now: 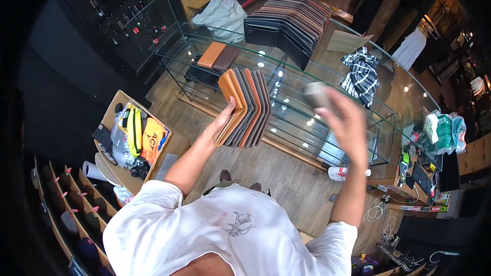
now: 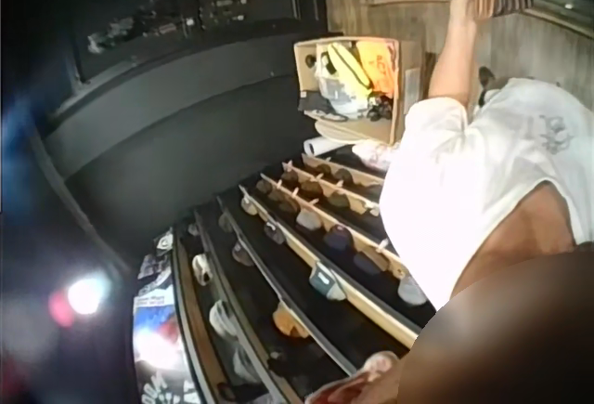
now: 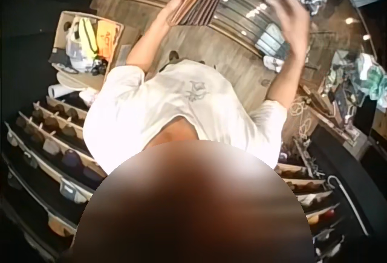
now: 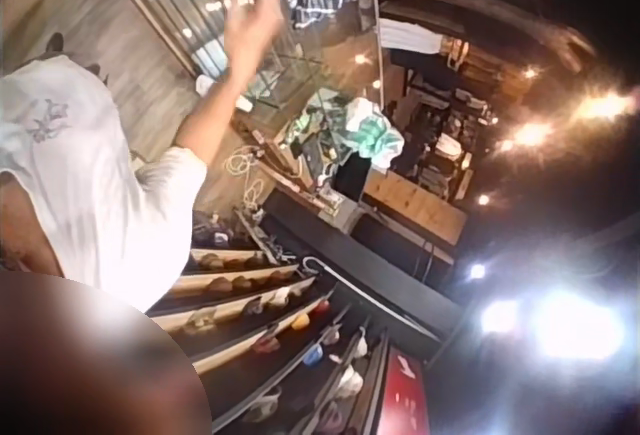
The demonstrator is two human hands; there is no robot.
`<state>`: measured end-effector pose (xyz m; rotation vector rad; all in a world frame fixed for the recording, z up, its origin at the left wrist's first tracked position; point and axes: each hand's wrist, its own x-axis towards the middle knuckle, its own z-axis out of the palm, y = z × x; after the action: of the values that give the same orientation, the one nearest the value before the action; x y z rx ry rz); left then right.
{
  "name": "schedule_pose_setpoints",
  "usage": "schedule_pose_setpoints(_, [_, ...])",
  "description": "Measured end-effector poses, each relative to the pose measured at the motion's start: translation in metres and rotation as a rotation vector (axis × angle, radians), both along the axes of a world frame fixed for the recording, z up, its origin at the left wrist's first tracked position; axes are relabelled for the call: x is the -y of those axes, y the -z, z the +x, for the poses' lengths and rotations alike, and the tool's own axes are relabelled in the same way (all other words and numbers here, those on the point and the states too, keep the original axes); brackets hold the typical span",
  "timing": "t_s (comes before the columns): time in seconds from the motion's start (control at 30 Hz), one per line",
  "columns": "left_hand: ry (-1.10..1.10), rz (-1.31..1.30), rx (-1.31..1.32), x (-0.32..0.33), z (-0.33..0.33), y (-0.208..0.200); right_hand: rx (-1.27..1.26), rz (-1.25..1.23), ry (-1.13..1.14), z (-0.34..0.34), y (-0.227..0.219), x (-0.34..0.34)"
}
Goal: The person cleans and organizes leather wallets on a glass display case using a checkered cloth.
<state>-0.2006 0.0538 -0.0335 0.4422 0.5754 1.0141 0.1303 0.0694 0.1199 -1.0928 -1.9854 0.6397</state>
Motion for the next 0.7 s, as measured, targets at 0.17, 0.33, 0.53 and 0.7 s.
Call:
schedule_pose_setpoints(0.17, [0.027, 0.006, -0.029, -0.008, -0.012, 0.013, -0.028, 0.260, -0.130, -0.111, 0.043, -0.032])
schedule_pose_setpoints(0.33, [-0.063, 0.070, -0.103, -0.014, -0.056, 0.002, 0.125, -0.068, -0.424, -0.106, 0.093, 0.008])
schedule_pose_setpoints(0.53, [-0.038, 0.198, -0.251, -0.017, -0.063, 0.014, -0.037, 0.247, -0.234, -0.153, 0.039, -0.062])
schedule_pose_setpoints(0.7, [-0.066, 0.119, -0.103, -0.025, -0.079, -0.008, -0.064, 0.146, -0.208, -0.154, 0.120, -0.015])
